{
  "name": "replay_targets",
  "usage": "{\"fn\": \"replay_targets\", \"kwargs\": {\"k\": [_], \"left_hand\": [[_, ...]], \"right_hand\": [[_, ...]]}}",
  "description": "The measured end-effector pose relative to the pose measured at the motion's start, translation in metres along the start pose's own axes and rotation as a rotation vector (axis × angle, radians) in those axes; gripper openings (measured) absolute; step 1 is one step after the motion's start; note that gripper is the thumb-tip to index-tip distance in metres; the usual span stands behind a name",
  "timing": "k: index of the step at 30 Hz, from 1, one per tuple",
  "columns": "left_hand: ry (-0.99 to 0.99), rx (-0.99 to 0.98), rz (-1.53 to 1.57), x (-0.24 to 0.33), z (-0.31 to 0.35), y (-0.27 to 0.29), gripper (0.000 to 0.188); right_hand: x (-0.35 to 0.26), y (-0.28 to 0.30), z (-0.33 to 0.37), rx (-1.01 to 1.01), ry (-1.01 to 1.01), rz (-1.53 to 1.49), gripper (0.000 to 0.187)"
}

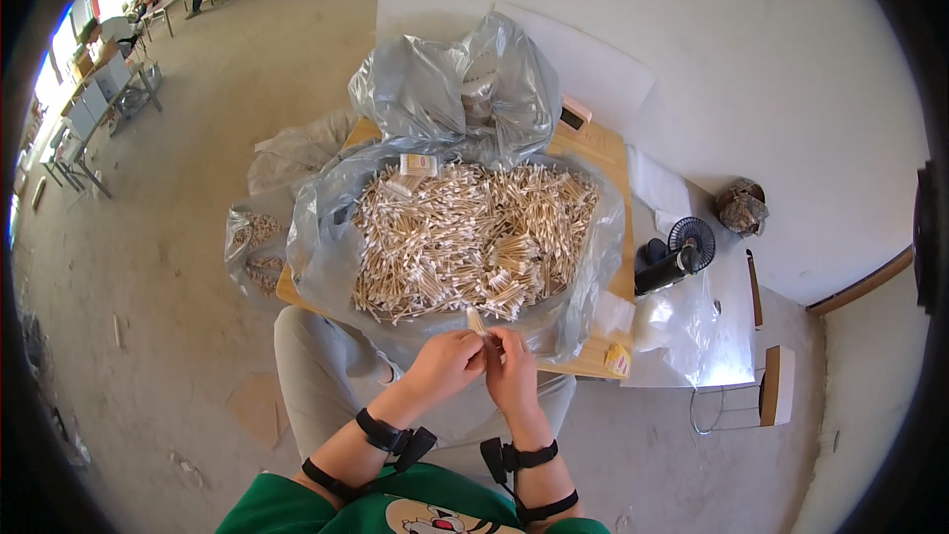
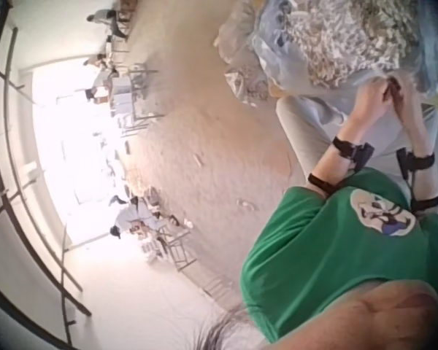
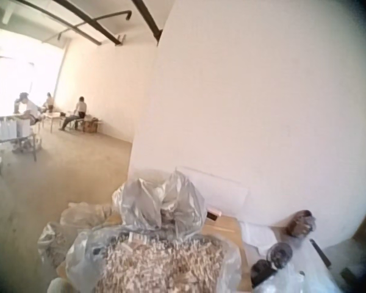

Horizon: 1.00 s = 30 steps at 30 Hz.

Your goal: The person sorts cotton swabs from a large plastic-lined bag, places them into small plastic bags, and stacks the filled bags into cardboard boxes by hand.

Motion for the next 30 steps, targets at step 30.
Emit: {"fn": "replay_targets", "kwargs": {"k": [30], "left_hand": [[0.388,0.335,0.314,-0.038,-0.004,0.005,0.011]], "right_hand": [[0.034,-0.035,-0.020,-0.048,-0.511,-0.651,0.013]]}}
Point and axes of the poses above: each hand's wrist, its own z-axis away from the middle knuckle, its own y-axis out of the back of the hand, x = y × z, the point moved 2 cm from there along -z, towards the middle knuckle, and after that the axes turned 4 degrees about -z, right-handed, at the moved point
